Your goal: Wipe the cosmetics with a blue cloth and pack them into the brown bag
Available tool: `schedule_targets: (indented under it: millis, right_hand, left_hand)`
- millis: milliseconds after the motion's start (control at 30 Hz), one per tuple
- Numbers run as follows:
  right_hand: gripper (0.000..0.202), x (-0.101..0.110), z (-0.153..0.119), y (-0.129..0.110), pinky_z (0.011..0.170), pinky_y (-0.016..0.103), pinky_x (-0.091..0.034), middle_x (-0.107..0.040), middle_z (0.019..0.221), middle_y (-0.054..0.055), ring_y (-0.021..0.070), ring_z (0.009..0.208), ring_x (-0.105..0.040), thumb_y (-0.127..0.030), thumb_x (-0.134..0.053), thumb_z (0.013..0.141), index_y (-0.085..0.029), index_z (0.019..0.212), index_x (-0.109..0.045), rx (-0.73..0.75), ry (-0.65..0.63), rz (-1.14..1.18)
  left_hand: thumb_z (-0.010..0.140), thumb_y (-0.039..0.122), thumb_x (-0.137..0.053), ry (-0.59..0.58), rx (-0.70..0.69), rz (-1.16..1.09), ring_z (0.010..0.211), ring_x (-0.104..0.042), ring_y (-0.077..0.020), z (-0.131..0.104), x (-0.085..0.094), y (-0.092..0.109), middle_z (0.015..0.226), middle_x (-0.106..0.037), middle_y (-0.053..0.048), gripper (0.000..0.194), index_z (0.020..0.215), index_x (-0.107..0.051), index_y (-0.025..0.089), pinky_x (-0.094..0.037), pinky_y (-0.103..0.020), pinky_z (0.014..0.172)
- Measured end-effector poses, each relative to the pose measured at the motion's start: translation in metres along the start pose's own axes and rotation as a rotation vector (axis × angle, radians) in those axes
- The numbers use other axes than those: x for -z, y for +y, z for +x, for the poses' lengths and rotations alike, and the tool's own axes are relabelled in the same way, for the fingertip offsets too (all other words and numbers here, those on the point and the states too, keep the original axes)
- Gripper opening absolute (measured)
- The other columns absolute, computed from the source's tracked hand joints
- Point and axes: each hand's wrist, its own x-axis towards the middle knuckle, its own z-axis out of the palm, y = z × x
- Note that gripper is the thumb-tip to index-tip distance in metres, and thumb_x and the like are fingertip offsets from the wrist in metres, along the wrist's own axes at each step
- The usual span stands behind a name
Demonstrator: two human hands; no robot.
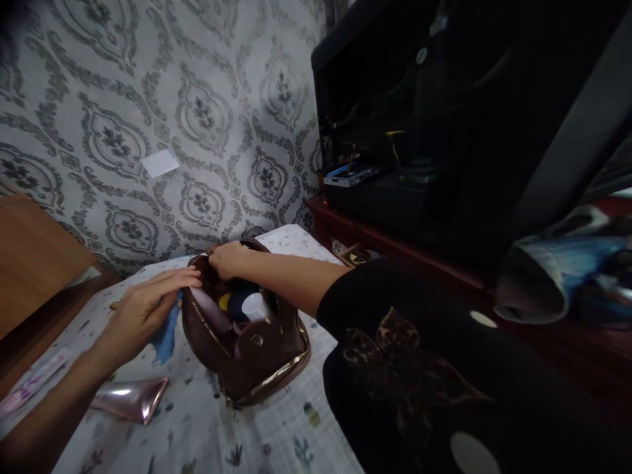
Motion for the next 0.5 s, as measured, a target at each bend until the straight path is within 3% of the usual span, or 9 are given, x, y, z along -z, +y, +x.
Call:
schedule_targets:
  millis: [133,300,400,500]
  right_hand:
    - [0.041,0.009,-0.004,0.001,0.089,0.038,-0.055,-0.068,0.122,0.015,0.0296,0.113,-0.065,-0.03,-0.07,0.083,-0.015,0.121,-0.064,-0.039,0.013,0.067]
    - [0.025,0.033,-0.018,-0.003,0.082,0.033,-0.054,-0.072,0.11,0.015,0.0271,0.103,-0.068,-0.02,-0.06,0.087,-0.013,0.109,-0.07,-0.141,0.081,0.186]
    - [0.022,0.048,-0.035,-0.014,0.076,0.03,-0.051,-0.074,0.103,0.012,0.0252,0.098,-0.069,-0.018,-0.053,0.09,-0.016,0.103,-0.071,-0.172,0.231,0.244]
    - [0.027,0.056,-0.055,-0.032,0.073,0.031,-0.048,-0.074,0.094,0.01,0.0256,0.092,-0.069,-0.018,-0.045,0.093,-0.019,0.103,-0.069,-0.221,0.399,0.24]
  left_hand:
    - [0.091,0.026,-0.041,-0.006,-0.031,0.037,0.117,-0.063,-0.022,0.003,-0.001,0.003,0.123,-0.07,-0.005,0.037,0.105,-0.075,0.024,-0.048,-0.038,0.105]
    - [0.092,0.021,-0.038,-0.011,-0.044,0.068,0.124,-0.058,-0.0212,0.002,-0.001,0.008,0.132,-0.065,-0.003,0.039,0.117,-0.068,0.024,-0.044,-0.037,0.109]
    - [0.094,0.019,-0.037,0.105,-0.025,0.06,0.134,-0.049,-0.0206,-0.009,-0.009,0.012,0.142,-0.054,-0.007,0.045,0.137,-0.051,0.021,-0.037,-0.038,0.115]
    - [0.093,0.016,-0.039,0.24,0.005,0.05,0.133,-0.048,-0.0212,-0.03,-0.023,0.012,0.14,-0.051,-0.013,0.048,0.141,-0.041,0.017,-0.038,-0.039,0.114]
